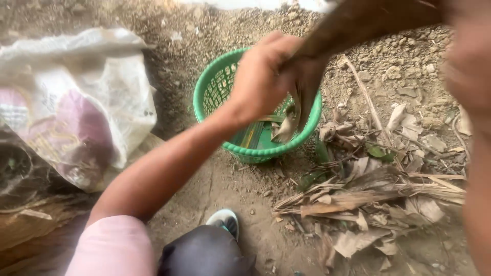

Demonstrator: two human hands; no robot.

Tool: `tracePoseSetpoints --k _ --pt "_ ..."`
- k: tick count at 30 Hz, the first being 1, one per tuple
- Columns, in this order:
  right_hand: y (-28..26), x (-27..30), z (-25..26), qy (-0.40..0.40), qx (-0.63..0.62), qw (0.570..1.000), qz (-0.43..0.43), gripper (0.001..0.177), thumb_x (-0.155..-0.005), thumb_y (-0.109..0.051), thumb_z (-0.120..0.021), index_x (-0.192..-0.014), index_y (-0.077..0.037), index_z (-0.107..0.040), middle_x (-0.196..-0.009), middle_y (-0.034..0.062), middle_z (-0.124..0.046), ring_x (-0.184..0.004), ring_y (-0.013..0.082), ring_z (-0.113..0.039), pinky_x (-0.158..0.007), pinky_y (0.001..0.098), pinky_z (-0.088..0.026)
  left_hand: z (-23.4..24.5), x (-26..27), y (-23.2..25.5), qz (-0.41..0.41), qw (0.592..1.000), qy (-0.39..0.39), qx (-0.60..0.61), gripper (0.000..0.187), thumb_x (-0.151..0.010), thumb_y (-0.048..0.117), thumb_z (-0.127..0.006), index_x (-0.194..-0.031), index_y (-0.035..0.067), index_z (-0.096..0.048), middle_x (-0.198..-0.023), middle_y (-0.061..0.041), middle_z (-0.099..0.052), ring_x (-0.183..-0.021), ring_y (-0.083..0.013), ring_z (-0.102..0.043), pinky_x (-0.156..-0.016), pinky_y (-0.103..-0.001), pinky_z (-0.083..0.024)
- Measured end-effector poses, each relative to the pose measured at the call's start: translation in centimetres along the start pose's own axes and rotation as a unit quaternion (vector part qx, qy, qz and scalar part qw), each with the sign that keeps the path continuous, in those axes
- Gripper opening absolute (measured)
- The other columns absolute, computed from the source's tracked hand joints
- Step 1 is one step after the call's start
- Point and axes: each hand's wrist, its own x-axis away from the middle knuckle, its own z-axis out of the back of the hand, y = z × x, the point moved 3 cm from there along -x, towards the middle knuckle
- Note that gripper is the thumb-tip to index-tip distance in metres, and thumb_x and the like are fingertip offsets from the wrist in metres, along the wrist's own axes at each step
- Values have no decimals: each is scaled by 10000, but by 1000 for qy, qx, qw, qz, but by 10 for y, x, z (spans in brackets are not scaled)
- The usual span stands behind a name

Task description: The recorder is picking up dry leaves and debris from the ground, placing them in a green basket, and then dumping the contents onto a burning pile of waste.

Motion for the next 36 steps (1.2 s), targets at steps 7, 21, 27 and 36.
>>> tracePoseSetpoints --k 7,21,27,36 --pt "40 -17 -112 -21 63 994 83 171 -1056 -94 -620 -900 -56 -678 -894 110 -737 -649 153 -621 -559 276 -527 56 24 -58 354 929 -22 -109 567 -861 -45 -647 -1398 88 -521 -1343 -133 -511 -1227 -258 -561 -1028 -396 -533" --pt "134 153 -19 -60 209 950 -224 259 -1030 -242 -745 -1239 -92 -709 -1161 110 -734 -1070 229 -716 -973 395 -575 -23 52 56 -37 992 -121 -4 408 -938 -48 -673 -1279 44 -470 -1254 -116 -521 -1113 -196 -539 -935 -322 -535" --pt "143 247 -48 -279 341 869 -225 297 -910 -324 -752 -1156 -158 -735 -1057 89 -729 -991 262 -677 -821 426 -563 -149 91 59 2 901 -433 -40 403 -856 226 -700 -1180 55 -534 -1064 -144 -571 -1025 -294 -546 -892 -455 -412" --pt "170 324 -73 -415 372 822 -120 289 -894 -406 -717 -1072 -179 -705 -1013 2 -684 -996 174 -621 -865 362 -521 -231 125 4 173 722 -636 -209 565 -896 449 -690 -1249 61 -482 -1269 -133 -530 -1245 -304 -518 -1031 -495 -449"
